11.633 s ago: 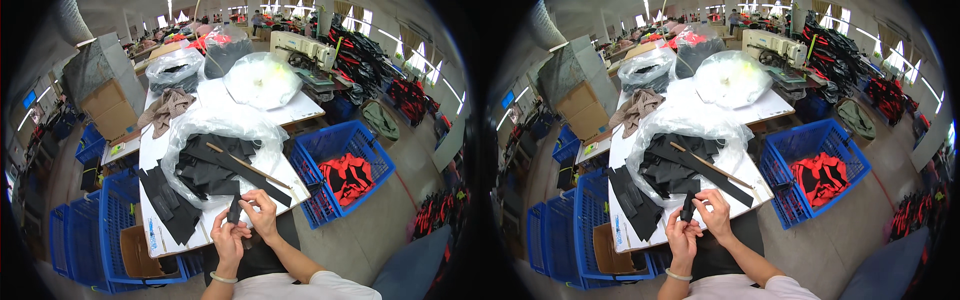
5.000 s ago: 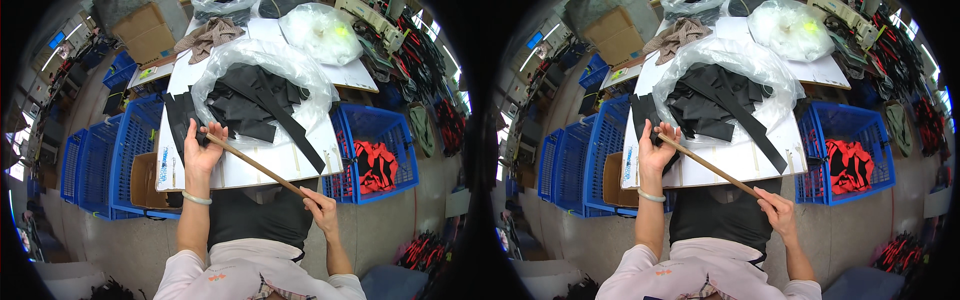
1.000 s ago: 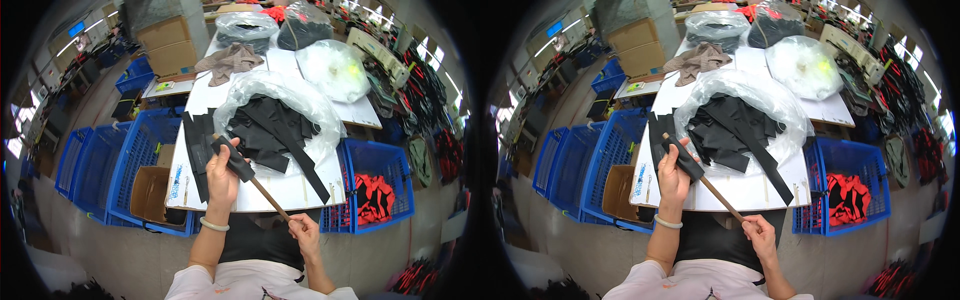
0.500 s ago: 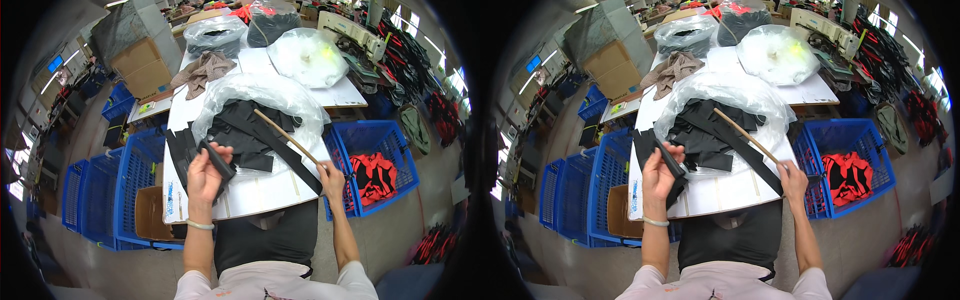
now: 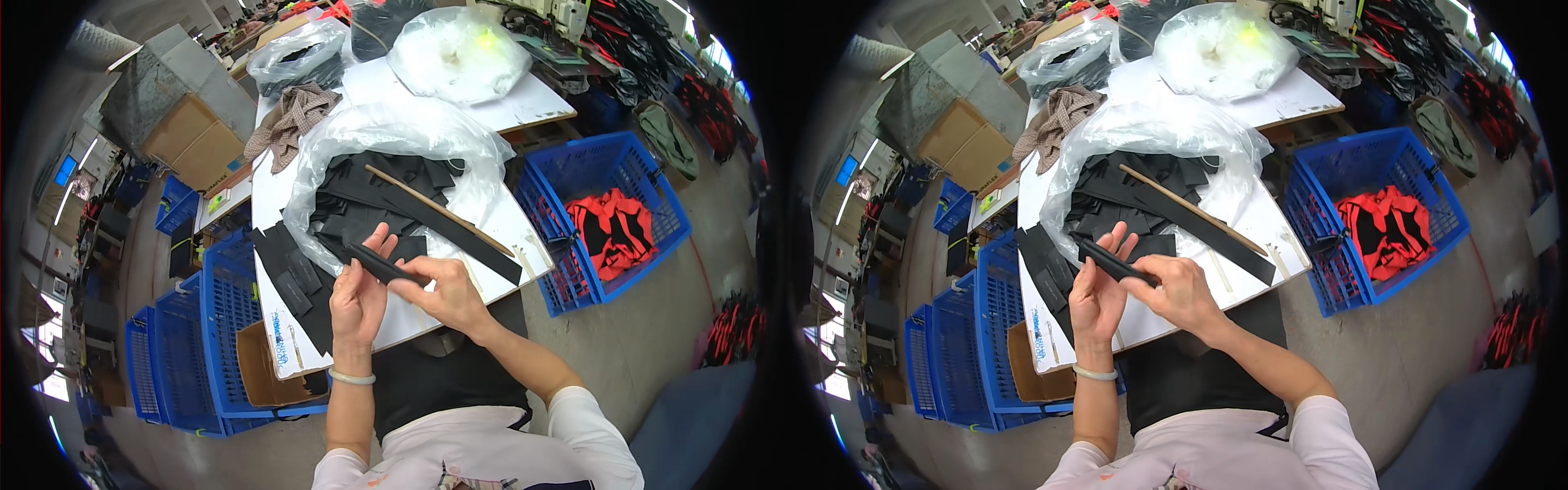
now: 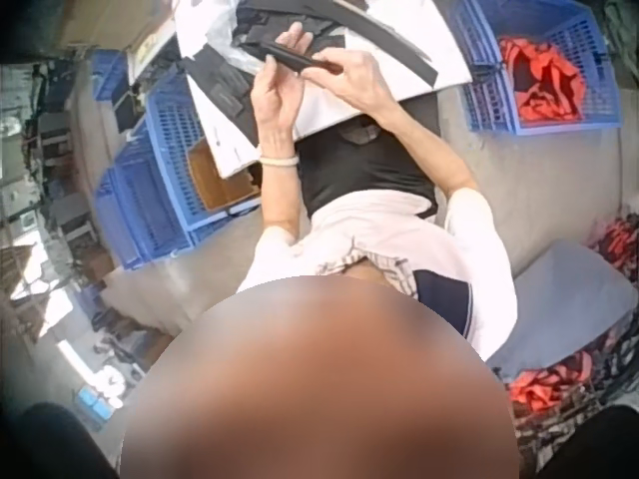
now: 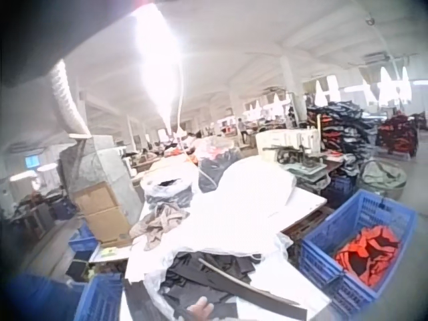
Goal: Preparing and folding black fabric straps at an industrial workbench.
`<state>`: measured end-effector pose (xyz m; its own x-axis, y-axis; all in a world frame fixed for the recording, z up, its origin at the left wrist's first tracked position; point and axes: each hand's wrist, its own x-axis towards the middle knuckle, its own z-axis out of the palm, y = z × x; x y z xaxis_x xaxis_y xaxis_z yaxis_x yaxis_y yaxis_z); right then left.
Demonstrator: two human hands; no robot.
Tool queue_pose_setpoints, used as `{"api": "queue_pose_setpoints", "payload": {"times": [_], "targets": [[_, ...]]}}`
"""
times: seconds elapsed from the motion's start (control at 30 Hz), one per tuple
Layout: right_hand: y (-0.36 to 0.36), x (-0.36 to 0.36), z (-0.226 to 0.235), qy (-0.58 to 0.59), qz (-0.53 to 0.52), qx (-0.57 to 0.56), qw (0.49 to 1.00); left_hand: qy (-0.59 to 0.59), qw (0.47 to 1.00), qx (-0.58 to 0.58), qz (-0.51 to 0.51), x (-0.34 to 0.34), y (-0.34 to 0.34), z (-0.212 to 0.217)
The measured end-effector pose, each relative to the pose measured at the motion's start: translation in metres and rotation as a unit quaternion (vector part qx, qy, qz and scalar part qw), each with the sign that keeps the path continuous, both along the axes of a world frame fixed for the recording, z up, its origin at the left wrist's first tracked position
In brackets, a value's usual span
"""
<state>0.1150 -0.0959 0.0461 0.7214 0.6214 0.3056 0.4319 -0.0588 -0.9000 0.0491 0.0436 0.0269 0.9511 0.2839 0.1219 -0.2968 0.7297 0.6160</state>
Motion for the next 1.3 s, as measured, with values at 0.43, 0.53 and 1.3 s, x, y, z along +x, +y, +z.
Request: {"api": "queue_pose_setpoints", "payload": {"times": [0.43,0.53,1.3], "targets": [[-0.003,-0.013,-0.028,-0.383,-0.122,0.040,0.915,0.053,0.998,-0.033,0.029,-0.015,-0.036,0.008],[-0.011,-0.013,-0.025,-0.282,-0.074,0.058,0.955,0.051,0.996,-0.063,0.024,-0.017,-0.033,0.004],[-0.001,0.082,-0.100,-0.221,-0.249,-0.088,0.939,0.168,0.980,-0.108,0.001,-0.011,-0.027,-0.047]]}}
